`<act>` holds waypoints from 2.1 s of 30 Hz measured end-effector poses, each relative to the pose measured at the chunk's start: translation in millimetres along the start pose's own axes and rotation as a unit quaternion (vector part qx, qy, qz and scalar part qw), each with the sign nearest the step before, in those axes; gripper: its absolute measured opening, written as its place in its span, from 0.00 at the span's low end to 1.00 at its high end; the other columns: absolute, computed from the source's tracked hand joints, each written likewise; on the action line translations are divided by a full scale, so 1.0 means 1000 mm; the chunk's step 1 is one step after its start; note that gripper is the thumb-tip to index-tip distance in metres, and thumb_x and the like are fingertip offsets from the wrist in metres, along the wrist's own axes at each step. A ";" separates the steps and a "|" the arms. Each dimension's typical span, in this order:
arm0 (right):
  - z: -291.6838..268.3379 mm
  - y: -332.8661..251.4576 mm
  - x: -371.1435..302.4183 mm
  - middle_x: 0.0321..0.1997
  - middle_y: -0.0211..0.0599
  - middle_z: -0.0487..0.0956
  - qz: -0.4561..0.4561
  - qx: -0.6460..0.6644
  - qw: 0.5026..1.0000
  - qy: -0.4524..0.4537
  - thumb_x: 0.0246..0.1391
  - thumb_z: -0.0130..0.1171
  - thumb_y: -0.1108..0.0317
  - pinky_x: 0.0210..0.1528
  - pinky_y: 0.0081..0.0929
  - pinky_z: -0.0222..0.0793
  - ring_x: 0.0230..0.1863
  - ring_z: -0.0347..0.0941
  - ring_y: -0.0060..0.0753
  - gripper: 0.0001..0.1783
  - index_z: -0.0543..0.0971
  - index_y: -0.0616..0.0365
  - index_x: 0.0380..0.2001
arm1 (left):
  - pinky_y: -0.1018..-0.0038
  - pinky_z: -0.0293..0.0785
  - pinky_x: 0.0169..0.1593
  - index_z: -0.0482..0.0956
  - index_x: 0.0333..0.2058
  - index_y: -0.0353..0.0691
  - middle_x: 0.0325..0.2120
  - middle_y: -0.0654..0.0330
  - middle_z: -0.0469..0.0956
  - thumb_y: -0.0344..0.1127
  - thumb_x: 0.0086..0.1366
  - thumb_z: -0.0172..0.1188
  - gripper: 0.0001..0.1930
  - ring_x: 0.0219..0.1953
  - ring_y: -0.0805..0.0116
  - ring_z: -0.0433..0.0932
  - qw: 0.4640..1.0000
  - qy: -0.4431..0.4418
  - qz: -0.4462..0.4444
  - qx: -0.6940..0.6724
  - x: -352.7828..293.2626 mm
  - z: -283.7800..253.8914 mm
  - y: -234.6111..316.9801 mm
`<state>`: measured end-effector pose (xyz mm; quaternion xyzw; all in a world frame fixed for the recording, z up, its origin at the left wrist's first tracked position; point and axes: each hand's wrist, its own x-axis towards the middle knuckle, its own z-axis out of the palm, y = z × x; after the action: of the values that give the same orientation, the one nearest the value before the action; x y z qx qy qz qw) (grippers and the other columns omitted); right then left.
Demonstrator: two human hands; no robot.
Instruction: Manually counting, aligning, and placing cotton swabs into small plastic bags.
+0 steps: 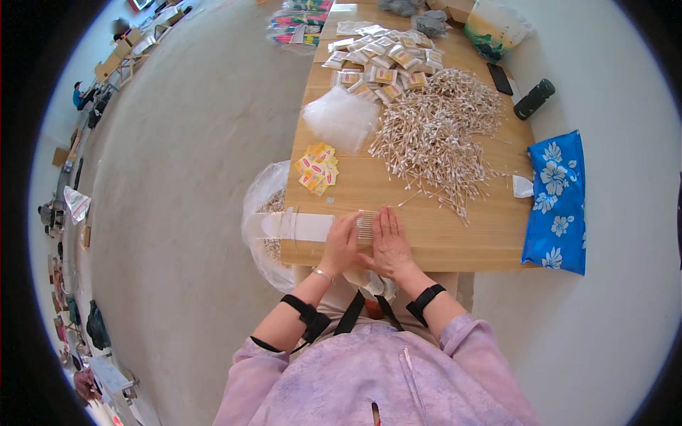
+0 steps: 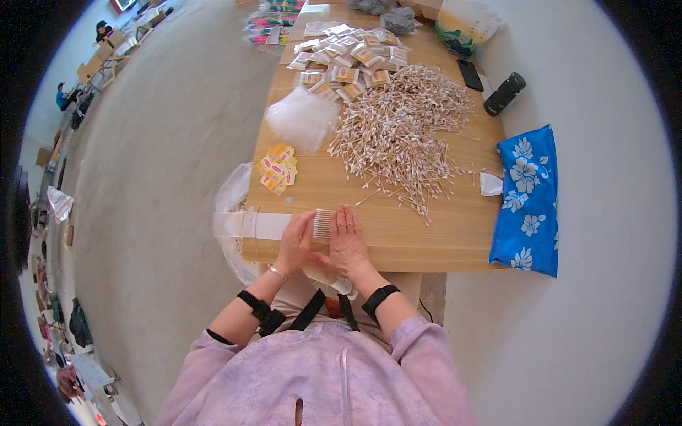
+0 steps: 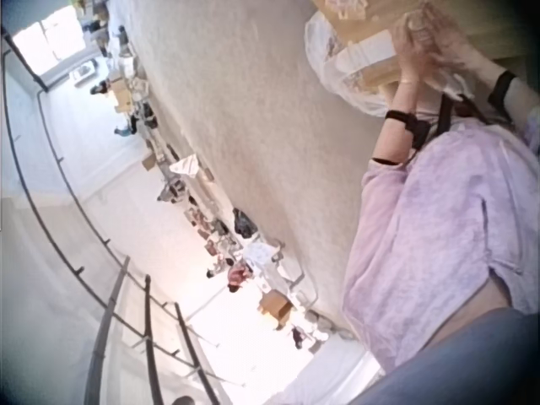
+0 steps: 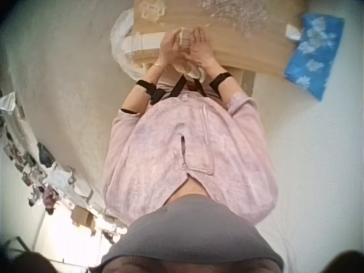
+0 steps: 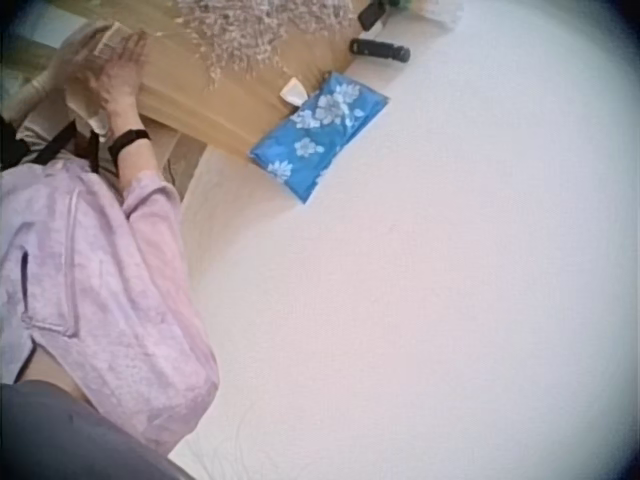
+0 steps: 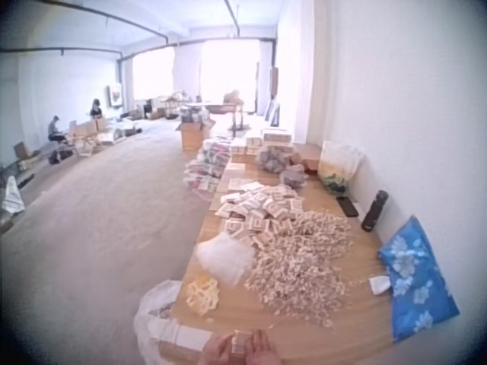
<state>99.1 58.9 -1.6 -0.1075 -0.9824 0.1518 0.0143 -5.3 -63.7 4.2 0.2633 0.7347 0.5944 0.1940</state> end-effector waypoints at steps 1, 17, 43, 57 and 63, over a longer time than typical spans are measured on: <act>0.001 0.000 0.000 0.69 0.64 0.43 -0.002 -0.021 1.000 0.002 0.44 0.56 0.38 0.72 0.46 0.29 0.73 0.34 0.56 0.59 0.47 0.76 0.63 | 0.66 0.65 0.54 0.69 0.55 0.37 0.44 0.51 0.72 0.37 0.64 0.53 0.21 0.48 0.55 0.70 0.987 -0.047 0.078 0.129 -0.011 -0.008 0.001; -0.007 -0.007 0.000 0.71 0.59 0.39 0.022 -0.032 0.998 -0.048 0.43 0.58 0.45 0.73 0.43 0.27 0.73 0.31 0.54 0.58 0.43 0.72 0.65 | 0.63 0.61 0.50 0.61 0.60 0.38 0.38 0.53 0.68 0.48 0.61 0.55 0.32 0.43 0.55 0.66 0.886 -0.179 0.172 0.391 -0.040 -0.010 0.013; 0.005 -0.002 -0.001 0.71 0.60 0.40 0.002 -0.061 0.998 -0.003 0.44 0.52 0.50 0.72 0.44 0.26 0.73 0.32 0.55 0.52 0.46 0.73 0.65 | 0.62 0.62 0.49 0.55 0.62 0.35 0.40 0.51 0.70 0.53 0.62 0.52 0.37 0.44 0.53 0.68 0.886 -0.193 0.114 0.405 -0.026 -0.003 0.026; 0.013 0.000 -0.001 0.71 0.62 0.40 0.000 -0.041 0.999 0.024 0.43 0.49 0.54 0.72 0.45 0.25 0.73 0.30 0.55 0.49 0.48 0.74 0.64 | 0.59 0.65 0.50 0.55 0.62 0.34 0.45 0.48 0.73 0.56 0.64 0.49 0.37 0.46 0.49 0.72 0.888 -0.224 0.069 0.397 -0.016 -0.001 0.029; 0.014 0.002 -0.001 0.71 0.62 0.40 0.006 -0.022 0.999 0.026 0.45 0.48 0.53 0.72 0.46 0.24 0.73 0.30 0.56 0.48 0.48 0.74 0.64 | 0.57 0.68 0.47 0.55 0.61 0.33 0.42 0.45 0.75 0.52 0.63 0.51 0.35 0.44 0.46 0.74 0.898 -0.219 0.055 0.378 -0.009 0.001 0.032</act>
<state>99.1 56.0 -15.6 -0.1179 -0.9842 0.1269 0.0365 7.2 -63.8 34.5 0.4801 0.8274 0.2092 0.2026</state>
